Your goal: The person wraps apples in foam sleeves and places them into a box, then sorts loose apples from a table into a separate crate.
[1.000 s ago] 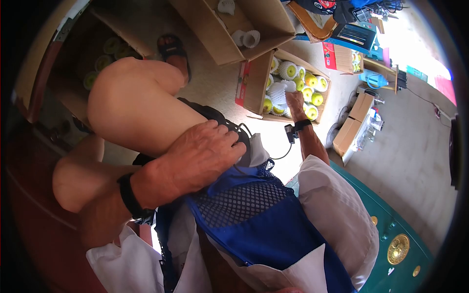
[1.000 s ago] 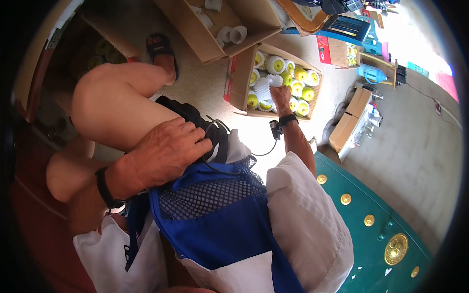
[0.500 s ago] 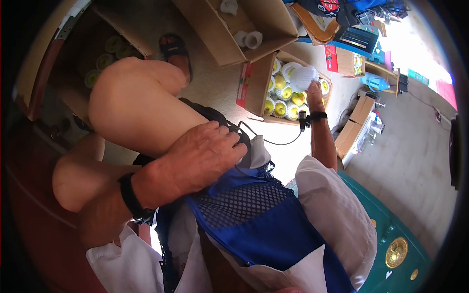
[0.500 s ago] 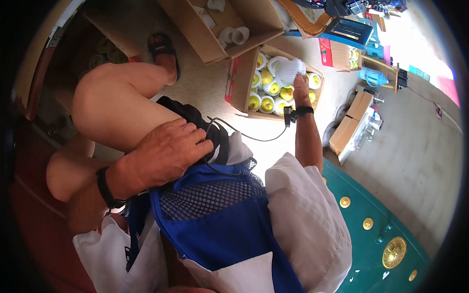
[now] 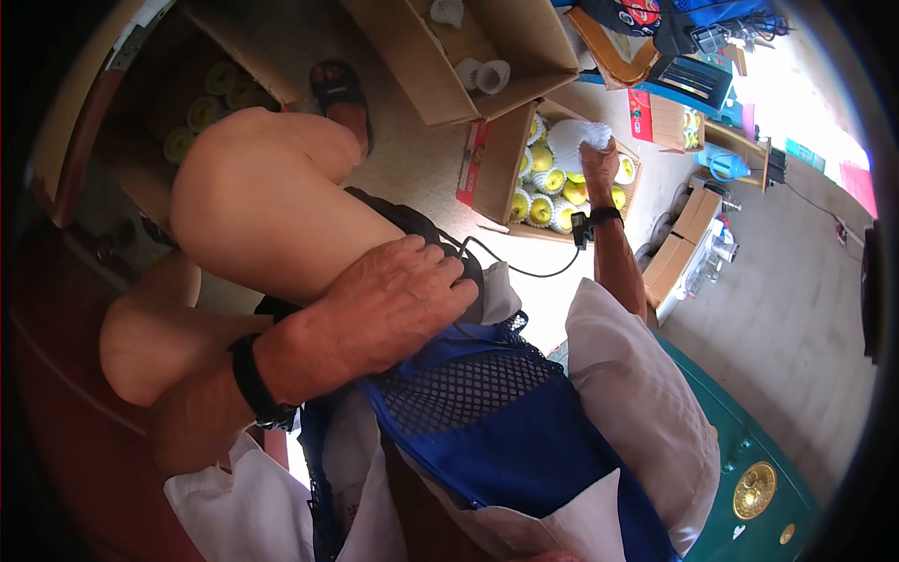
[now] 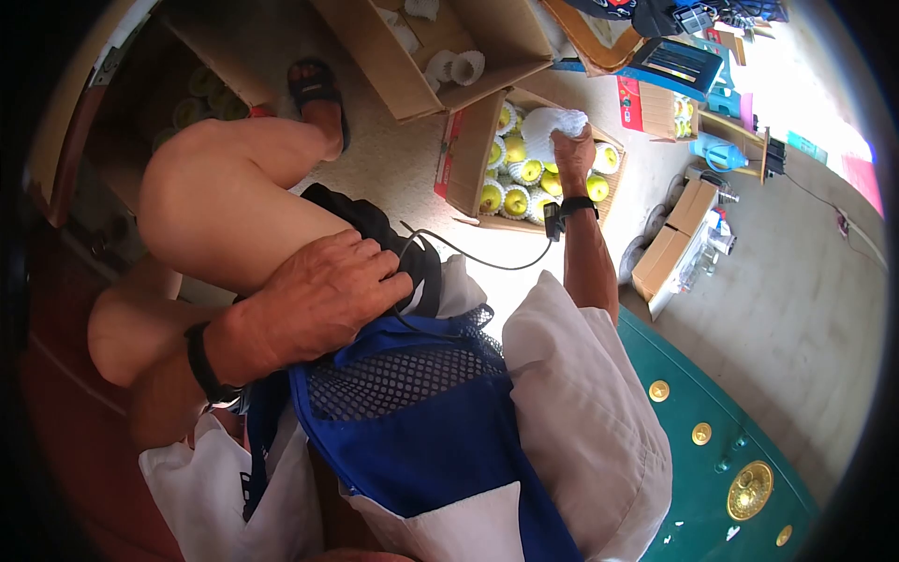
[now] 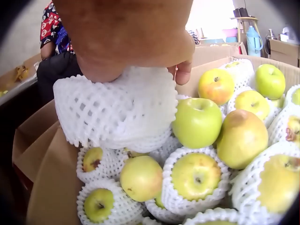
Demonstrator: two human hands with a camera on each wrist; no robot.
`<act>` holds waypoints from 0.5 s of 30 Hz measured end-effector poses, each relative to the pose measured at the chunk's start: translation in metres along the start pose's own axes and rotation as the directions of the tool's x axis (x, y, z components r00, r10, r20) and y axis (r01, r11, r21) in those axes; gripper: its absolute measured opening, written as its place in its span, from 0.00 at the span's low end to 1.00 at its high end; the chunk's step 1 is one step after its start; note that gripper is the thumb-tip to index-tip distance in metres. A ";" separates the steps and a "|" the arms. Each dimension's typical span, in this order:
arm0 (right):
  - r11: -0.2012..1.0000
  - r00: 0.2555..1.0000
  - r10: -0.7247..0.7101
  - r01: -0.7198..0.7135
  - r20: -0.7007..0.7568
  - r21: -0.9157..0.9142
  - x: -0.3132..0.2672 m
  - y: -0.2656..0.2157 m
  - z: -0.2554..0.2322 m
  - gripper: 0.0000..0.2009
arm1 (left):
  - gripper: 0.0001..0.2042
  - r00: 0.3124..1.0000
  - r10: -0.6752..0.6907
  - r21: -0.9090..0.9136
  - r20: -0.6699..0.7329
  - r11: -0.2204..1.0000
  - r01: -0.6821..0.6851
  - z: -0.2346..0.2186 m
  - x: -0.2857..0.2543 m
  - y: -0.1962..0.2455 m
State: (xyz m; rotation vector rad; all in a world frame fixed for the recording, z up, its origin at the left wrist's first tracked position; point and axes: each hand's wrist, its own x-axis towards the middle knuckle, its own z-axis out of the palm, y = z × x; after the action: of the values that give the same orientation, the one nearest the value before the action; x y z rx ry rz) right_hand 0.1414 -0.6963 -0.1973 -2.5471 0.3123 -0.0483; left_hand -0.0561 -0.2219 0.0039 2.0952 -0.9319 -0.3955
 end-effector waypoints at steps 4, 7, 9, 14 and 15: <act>0.998 0.992 0.004 0.003 0.125 -0.057 0.010 0.026 -0.009 0.22 | 0.05 1.000 0.016 0.000 0.011 1.000 -0.016 0.001 0.002 0.000; 0.973 0.988 -0.126 0.106 0.086 0.207 0.004 0.000 -0.021 0.21 | 0.05 1.000 0.004 0.002 0.014 1.000 -0.004 -0.001 0.002 0.000; 0.912 0.961 -0.275 0.263 -0.007 0.316 0.002 0.001 -0.026 0.13 | 0.05 1.000 0.004 0.012 0.011 1.000 -0.004 -0.001 0.003 0.000; 0.937 0.964 -0.242 0.204 0.107 0.282 -0.019 0.006 -0.063 0.10 | 0.05 1.000 0.010 0.028 0.014 1.000 -0.011 -0.002 0.003 0.001; 0.951 0.965 -0.228 0.191 0.132 0.244 -0.026 0.009 -0.071 0.11 | 0.05 1.000 0.010 0.022 0.010 1.000 -0.010 -0.002 0.003 0.001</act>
State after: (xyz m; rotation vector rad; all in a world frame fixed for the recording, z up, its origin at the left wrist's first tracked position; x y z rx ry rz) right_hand 0.1068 -0.7352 -0.1416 -2.3266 -0.0281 0.0364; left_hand -0.0536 -0.2237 0.0057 2.1095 -0.9562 -0.3922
